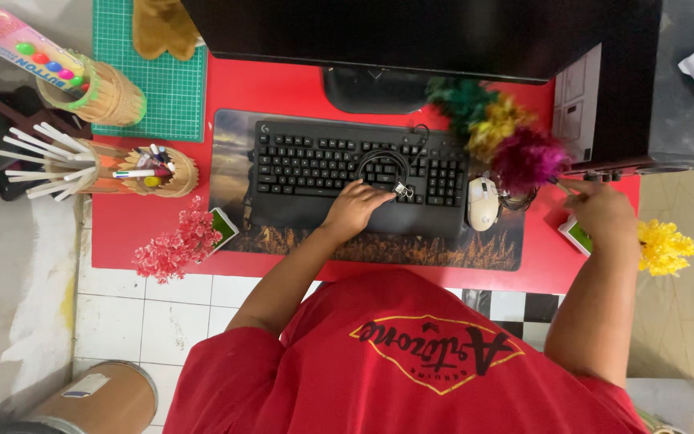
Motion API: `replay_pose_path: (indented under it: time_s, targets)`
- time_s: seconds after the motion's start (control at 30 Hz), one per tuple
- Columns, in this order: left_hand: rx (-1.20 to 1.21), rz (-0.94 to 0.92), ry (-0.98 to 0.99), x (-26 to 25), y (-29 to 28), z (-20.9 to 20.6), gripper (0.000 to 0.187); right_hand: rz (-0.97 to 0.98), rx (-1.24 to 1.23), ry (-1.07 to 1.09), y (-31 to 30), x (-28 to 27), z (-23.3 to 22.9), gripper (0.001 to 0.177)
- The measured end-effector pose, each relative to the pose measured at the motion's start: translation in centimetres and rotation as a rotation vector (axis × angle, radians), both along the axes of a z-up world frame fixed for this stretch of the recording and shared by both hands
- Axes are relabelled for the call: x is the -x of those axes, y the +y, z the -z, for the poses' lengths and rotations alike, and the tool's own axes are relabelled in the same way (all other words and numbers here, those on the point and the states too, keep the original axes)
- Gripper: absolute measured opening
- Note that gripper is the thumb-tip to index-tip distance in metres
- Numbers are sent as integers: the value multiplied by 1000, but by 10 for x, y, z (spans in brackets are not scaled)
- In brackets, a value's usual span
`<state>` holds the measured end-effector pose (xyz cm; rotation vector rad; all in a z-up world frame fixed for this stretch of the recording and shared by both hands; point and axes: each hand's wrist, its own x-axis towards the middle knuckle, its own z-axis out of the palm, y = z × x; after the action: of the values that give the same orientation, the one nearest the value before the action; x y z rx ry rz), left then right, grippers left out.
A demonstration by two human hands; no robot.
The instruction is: The person dusts a red desk using a colorful feather duster. They clean the surface around a computer monitor, keyboard, and mouse, and also dust several small potted artificial flowers and a computer mouse. The person moves the flowers and mouse to clean underneath them before placing them back on the desk.
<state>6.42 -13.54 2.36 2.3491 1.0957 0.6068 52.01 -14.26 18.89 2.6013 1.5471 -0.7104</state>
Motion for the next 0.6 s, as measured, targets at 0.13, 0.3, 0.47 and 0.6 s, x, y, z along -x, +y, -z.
replay_pose_path:
  time_s: [0.13, 0.3, 0.47, 0.6]
  targets:
    - [-19, 4, -4, 2, 1, -5, 48, -183, -253, 22, -13, 39, 37, 47]
    - [36, -33, -49, 1, 7, -21, 47, -194, -253, -12, -1, 64, 67, 39]
    - [-51, -51, -67, -2, 21, -40, 53, -103, -210, -45, 16, 84, 86, 43]
    - [-88, -105, -121, 1, 36, -53, 53, -231, -341, 29, 12, 71, 101, 42]
